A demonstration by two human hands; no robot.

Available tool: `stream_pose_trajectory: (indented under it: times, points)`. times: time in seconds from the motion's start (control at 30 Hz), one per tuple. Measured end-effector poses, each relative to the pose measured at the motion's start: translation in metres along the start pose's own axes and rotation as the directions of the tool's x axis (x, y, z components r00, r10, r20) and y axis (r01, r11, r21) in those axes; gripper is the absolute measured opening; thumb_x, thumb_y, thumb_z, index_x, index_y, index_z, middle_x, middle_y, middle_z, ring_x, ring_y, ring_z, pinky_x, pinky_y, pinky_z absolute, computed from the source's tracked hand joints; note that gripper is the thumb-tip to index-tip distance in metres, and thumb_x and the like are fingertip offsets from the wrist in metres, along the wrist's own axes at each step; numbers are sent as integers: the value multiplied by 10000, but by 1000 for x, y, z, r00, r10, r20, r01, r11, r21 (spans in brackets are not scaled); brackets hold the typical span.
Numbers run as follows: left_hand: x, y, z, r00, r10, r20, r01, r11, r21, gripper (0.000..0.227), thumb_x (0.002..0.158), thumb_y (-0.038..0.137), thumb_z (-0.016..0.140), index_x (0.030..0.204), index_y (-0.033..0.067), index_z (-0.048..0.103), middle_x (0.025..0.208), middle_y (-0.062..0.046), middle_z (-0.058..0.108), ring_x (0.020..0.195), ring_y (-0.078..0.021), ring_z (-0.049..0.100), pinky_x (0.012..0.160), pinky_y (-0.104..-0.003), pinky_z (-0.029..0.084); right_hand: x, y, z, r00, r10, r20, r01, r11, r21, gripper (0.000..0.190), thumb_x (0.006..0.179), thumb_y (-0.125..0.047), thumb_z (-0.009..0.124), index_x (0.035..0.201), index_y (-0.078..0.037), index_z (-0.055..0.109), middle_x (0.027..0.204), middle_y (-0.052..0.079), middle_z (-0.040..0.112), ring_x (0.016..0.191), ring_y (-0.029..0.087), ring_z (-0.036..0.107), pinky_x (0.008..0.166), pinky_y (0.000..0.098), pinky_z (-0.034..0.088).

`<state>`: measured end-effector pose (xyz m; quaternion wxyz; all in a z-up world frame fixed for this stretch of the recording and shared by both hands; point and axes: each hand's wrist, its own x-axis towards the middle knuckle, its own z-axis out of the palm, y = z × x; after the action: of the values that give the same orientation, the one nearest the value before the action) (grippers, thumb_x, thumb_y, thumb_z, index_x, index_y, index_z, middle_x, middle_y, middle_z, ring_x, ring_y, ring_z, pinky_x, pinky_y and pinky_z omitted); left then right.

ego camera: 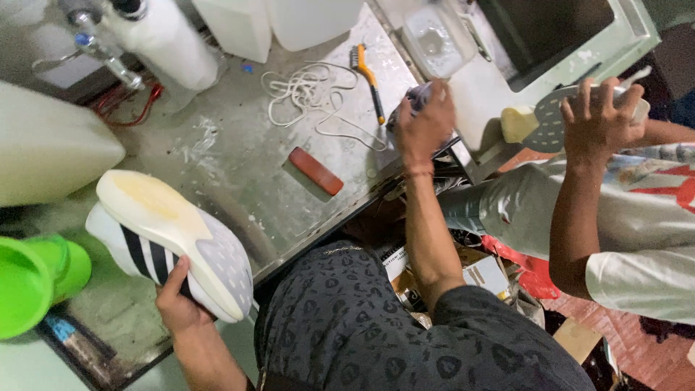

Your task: The person cleans a white sneaker with black stripes using a cloth and a brush. They wipe the sole and upper parts, then scrub the shoe with a brush, focusing on the sides and sole. The person handles the shoe one at a time and uses cleaning tools throughout the process.

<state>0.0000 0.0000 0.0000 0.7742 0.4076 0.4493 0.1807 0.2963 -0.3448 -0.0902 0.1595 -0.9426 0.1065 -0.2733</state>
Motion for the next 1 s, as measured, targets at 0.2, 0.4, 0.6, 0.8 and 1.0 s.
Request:
stream_pose_trajectory:
  times: [0.2,0.4,0.6,0.8,1.0]
  points:
    - [20,-1,-1,999,-20,32,18,999,44,386,791,199,791,1173,189,732,1055,-45,751,957,-182,739,907,-342,571,-21,98,67,966,-103,235,132,985,-110,272,841,-197,665,1080,-257,782,924,93,639,835,384,643,701,561,552]
    - [24,-1,8,994,1,107,-4,1000,27,481,713,157,884,1153,106,696,975,-121,737,892,-223,704,822,-414,577,-5,84,23,992,108,65,-123,949,289,237,950,-303,648,850,-116,754,726,181,676,716,425,697,629,464,509]
    - [23,10,8,986,-20,163,22,1000,-11,516,732,147,891,1202,90,688,993,-106,749,885,-210,722,781,-394,610,-66,-14,-37,867,225,445,-497,453,740,282,1033,-344,575,839,-158,660,756,53,622,726,121,574,768,284,490]
    - [14,33,-1,889,-226,398,359,884,-300,341,861,163,659,1158,3,712,1066,-241,745,941,-393,734,935,-549,570,-127,-192,-139,594,-151,790,-803,-55,594,253,994,-326,601,1173,-152,638,1128,185,729,1001,241,744,880,418,640]
    - [-34,62,23,785,-297,544,512,805,-300,374,802,184,662,1118,-11,710,1054,-231,761,940,-372,748,1005,-574,500,-215,-188,-44,749,-178,638,-646,20,763,349,917,-133,729,1256,-60,695,1193,141,634,1121,231,614,1052,430,458]
